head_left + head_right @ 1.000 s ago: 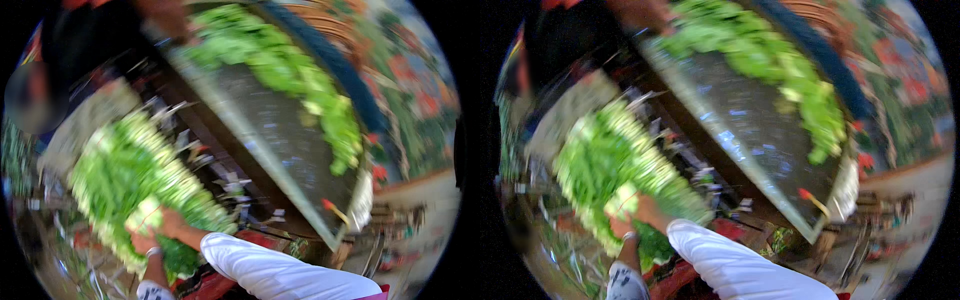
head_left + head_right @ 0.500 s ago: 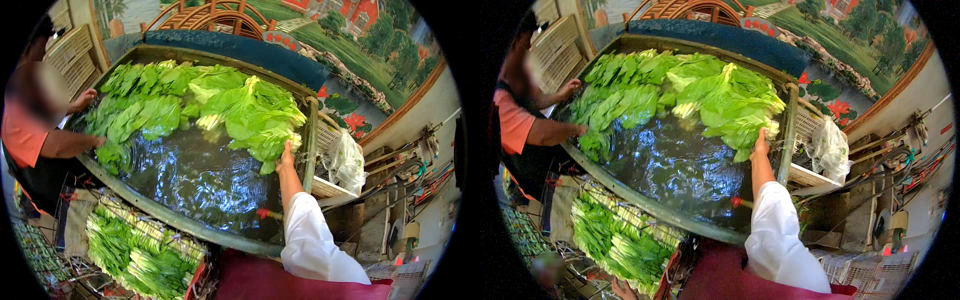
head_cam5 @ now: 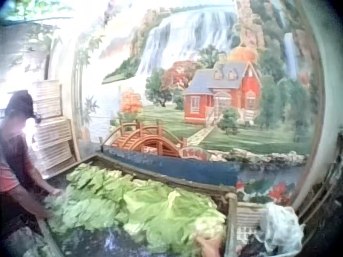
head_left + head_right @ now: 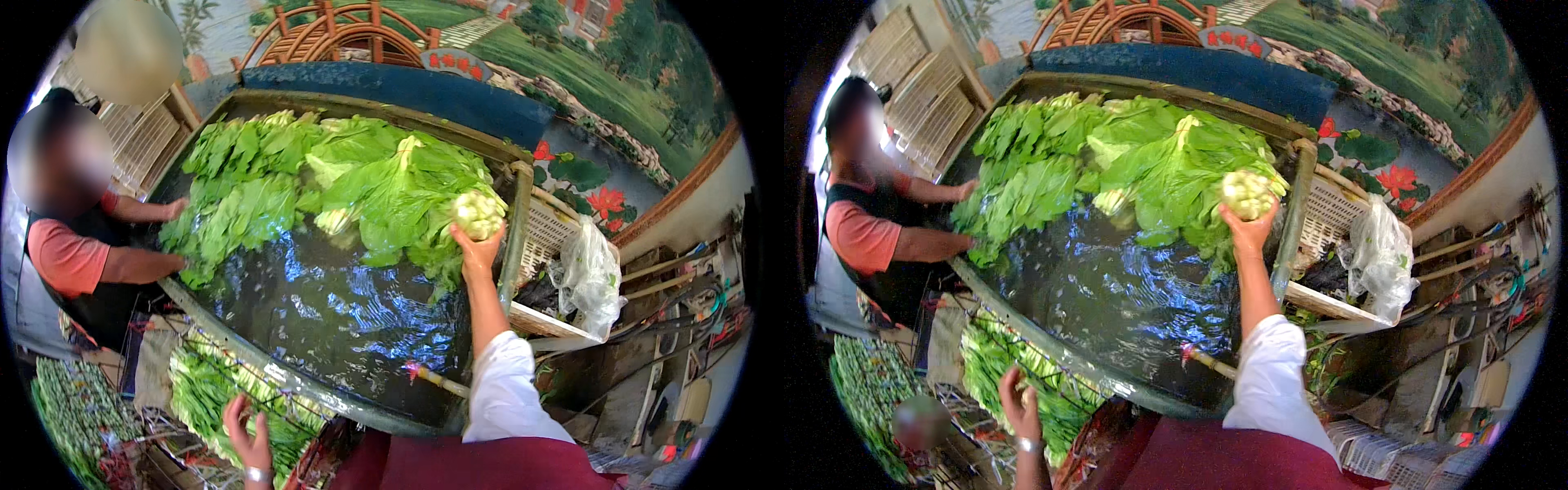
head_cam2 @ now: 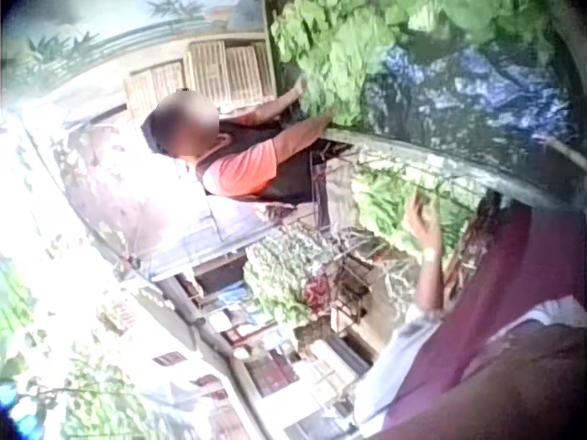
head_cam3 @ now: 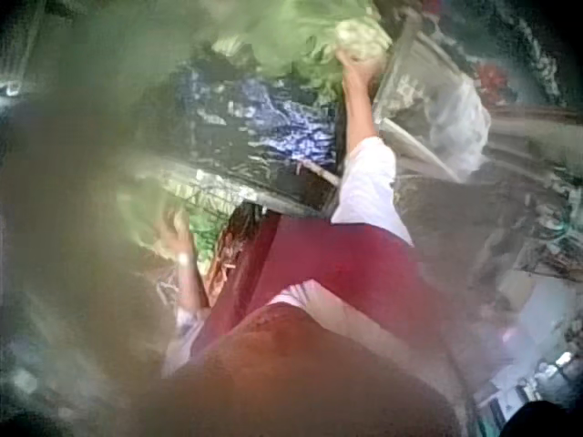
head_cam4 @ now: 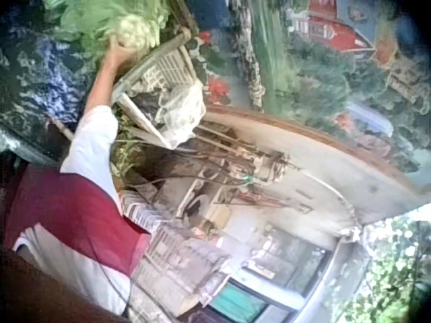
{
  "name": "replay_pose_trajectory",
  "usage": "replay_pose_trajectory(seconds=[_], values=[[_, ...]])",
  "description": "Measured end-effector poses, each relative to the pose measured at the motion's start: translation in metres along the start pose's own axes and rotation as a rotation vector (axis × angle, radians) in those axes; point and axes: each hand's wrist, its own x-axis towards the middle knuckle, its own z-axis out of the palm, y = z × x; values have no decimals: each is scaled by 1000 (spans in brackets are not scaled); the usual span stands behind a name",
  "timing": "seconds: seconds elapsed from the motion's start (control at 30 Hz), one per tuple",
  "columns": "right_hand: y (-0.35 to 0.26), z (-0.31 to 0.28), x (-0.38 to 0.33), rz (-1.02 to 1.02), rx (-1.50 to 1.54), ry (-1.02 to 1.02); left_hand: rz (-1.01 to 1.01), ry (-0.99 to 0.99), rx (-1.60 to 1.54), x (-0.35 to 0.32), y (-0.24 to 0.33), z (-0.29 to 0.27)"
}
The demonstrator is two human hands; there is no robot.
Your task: The person washes leafy green vegetables in a large water-filled tub, rinses them, and places them into a wire basket. A coworker is also visible washing vegetables in the same tub.
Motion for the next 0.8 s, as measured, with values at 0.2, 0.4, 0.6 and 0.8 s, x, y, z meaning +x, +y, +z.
replay_pose_trajectory(seconds=[0.2, 0.4, 0.6, 0.8], values=[[-180, 71, -63, -159, -274, -966, 502, -282, -101, 112, 103, 82], [-260, 169, -167, -233, -135, -1454, 558, -308, -405, 124, 98, 5], [-241, 265, -328, -83, 342, -1627, 332, -357, -219, 65, 41, -130], [-170, 259, -368, -432, -101, -1600, -30, -382, -139, 13, -63, -221]])
